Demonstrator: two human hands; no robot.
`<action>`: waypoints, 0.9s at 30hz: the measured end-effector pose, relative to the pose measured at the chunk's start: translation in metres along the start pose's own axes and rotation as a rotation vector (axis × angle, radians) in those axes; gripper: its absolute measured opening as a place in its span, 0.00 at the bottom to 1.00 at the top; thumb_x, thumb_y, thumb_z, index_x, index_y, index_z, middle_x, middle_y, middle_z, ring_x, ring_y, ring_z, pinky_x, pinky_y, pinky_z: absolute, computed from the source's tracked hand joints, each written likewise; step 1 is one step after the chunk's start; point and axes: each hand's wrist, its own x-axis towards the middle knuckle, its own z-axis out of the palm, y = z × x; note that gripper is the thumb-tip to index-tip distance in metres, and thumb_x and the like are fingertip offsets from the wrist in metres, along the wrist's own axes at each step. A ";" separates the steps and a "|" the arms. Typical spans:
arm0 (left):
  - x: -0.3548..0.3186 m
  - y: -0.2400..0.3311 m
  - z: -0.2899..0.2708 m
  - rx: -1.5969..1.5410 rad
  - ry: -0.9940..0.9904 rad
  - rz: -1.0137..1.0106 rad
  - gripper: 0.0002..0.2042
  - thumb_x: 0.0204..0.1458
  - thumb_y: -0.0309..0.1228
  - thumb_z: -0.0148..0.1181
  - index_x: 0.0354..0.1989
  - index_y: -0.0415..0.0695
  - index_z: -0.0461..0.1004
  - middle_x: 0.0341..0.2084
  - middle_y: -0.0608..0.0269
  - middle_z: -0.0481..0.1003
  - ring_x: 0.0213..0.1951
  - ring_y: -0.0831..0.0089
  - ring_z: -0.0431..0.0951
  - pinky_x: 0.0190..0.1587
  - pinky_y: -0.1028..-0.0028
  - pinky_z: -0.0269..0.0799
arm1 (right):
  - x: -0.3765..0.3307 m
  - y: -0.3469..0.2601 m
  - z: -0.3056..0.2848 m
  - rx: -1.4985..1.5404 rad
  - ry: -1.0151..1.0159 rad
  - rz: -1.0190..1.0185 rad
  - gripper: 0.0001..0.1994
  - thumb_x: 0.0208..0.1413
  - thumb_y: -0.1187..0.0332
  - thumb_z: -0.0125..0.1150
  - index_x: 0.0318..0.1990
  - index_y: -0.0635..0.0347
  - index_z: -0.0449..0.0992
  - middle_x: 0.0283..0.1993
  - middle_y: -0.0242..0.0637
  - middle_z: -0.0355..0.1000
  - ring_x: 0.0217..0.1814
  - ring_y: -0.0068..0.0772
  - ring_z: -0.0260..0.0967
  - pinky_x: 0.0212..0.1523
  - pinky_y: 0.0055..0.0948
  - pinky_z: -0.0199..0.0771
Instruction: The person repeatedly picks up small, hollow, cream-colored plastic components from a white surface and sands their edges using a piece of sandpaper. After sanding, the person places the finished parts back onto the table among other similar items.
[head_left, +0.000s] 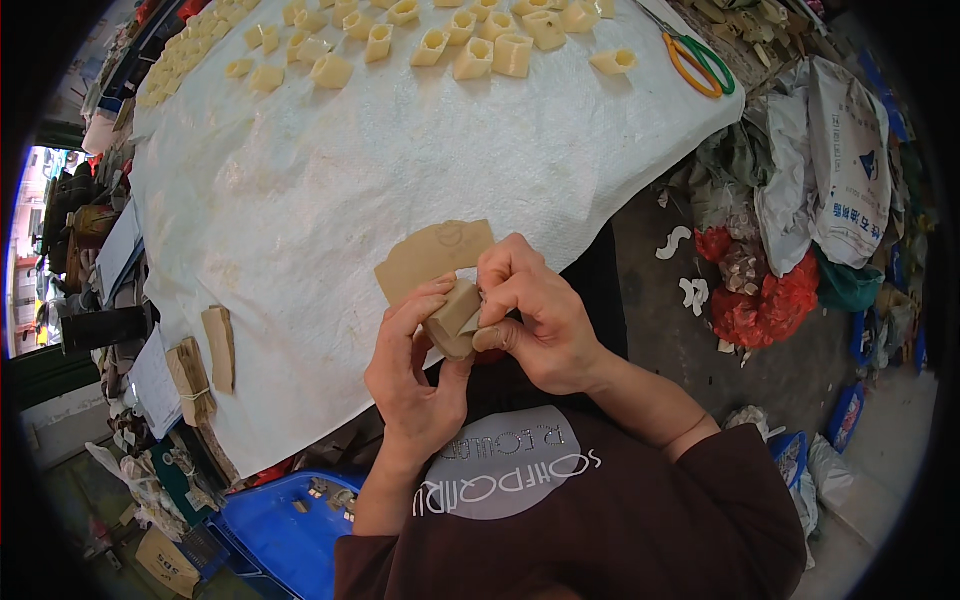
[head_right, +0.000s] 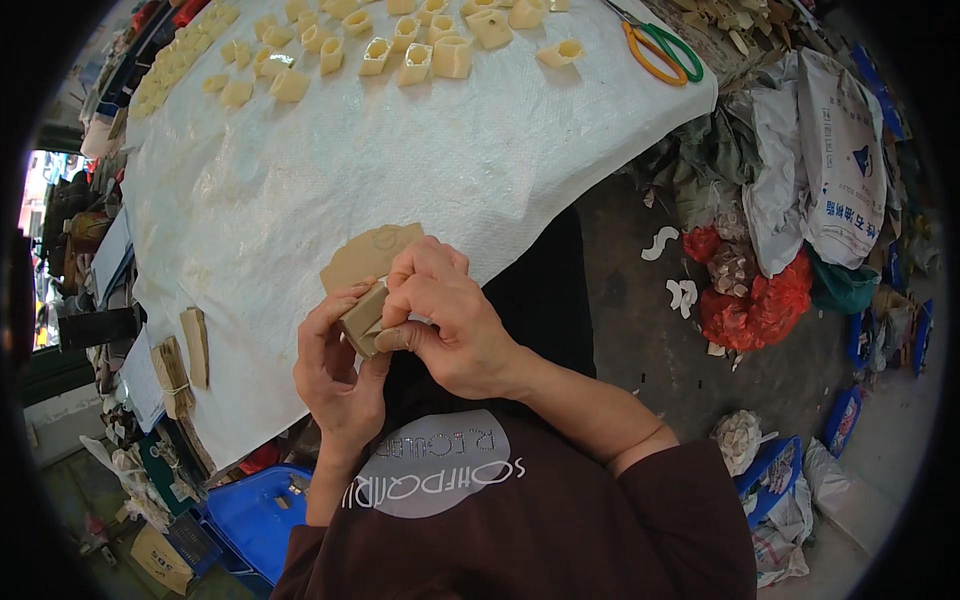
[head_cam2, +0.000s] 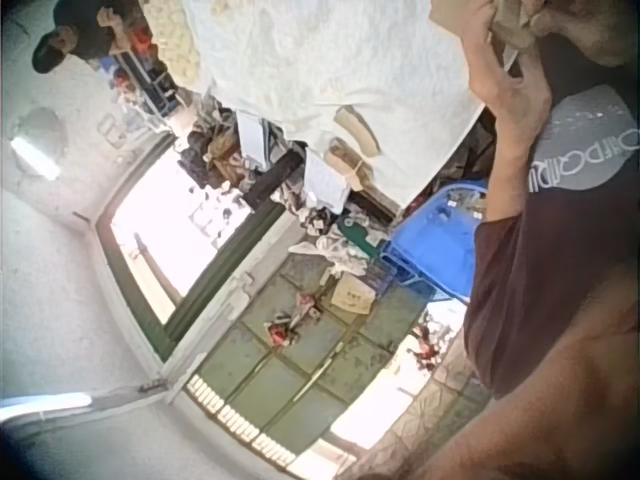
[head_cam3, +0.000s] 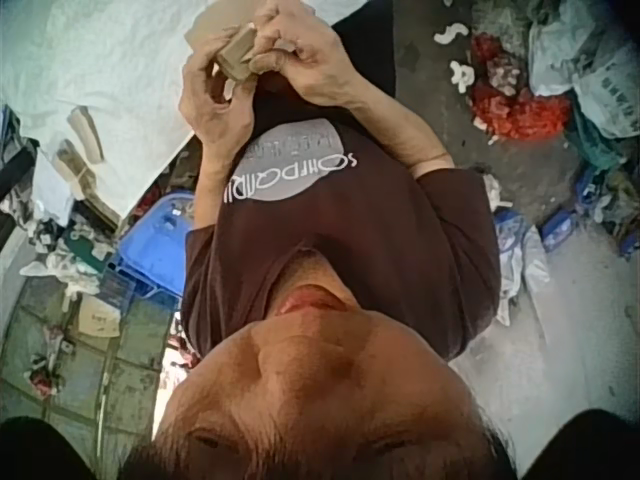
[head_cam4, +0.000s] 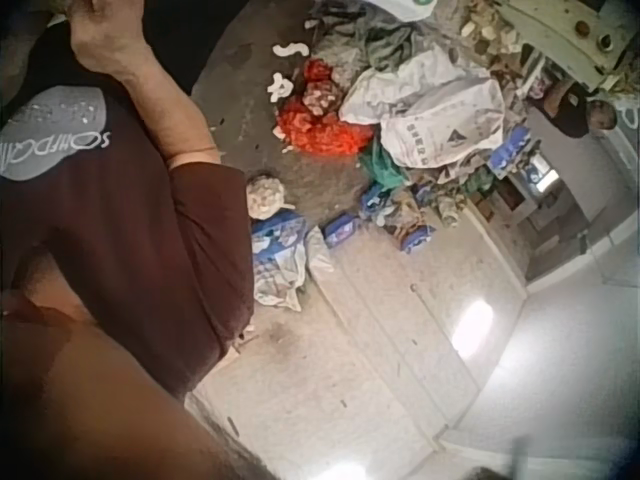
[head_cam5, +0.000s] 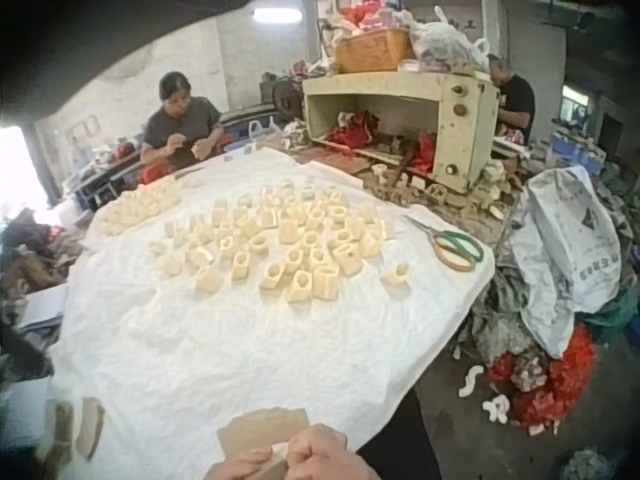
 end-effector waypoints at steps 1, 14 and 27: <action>-0.001 0.000 0.001 -0.010 -0.002 -0.011 0.22 0.40 0.13 0.59 0.47 0.37 0.63 0.47 0.47 0.67 0.51 0.59 0.69 0.41 0.72 0.75 | 0.000 -0.001 0.001 0.044 0.009 0.038 0.09 0.39 0.75 0.64 0.23 0.56 0.66 0.31 0.32 0.61 0.38 0.34 0.58 0.45 0.32 0.53; 0.003 -0.002 0.001 -0.022 0.024 0.179 0.20 0.42 0.12 0.56 0.45 0.36 0.62 0.47 0.47 0.64 0.52 0.55 0.67 0.52 0.63 0.68 | 0.001 0.012 -0.008 0.301 -0.158 0.249 0.10 0.47 0.68 0.64 0.27 0.58 0.66 0.34 0.30 0.61 0.36 0.23 0.57 0.39 0.22 0.59; 0.002 -0.006 0.004 -0.043 0.056 0.188 0.21 0.42 0.14 0.59 0.45 0.37 0.61 0.47 0.48 0.64 0.52 0.53 0.67 0.53 0.60 0.66 | 0.001 0.009 0.007 0.371 0.021 0.221 0.10 0.52 0.71 0.58 0.25 0.60 0.62 0.28 0.29 0.59 0.29 0.21 0.56 0.29 0.22 0.59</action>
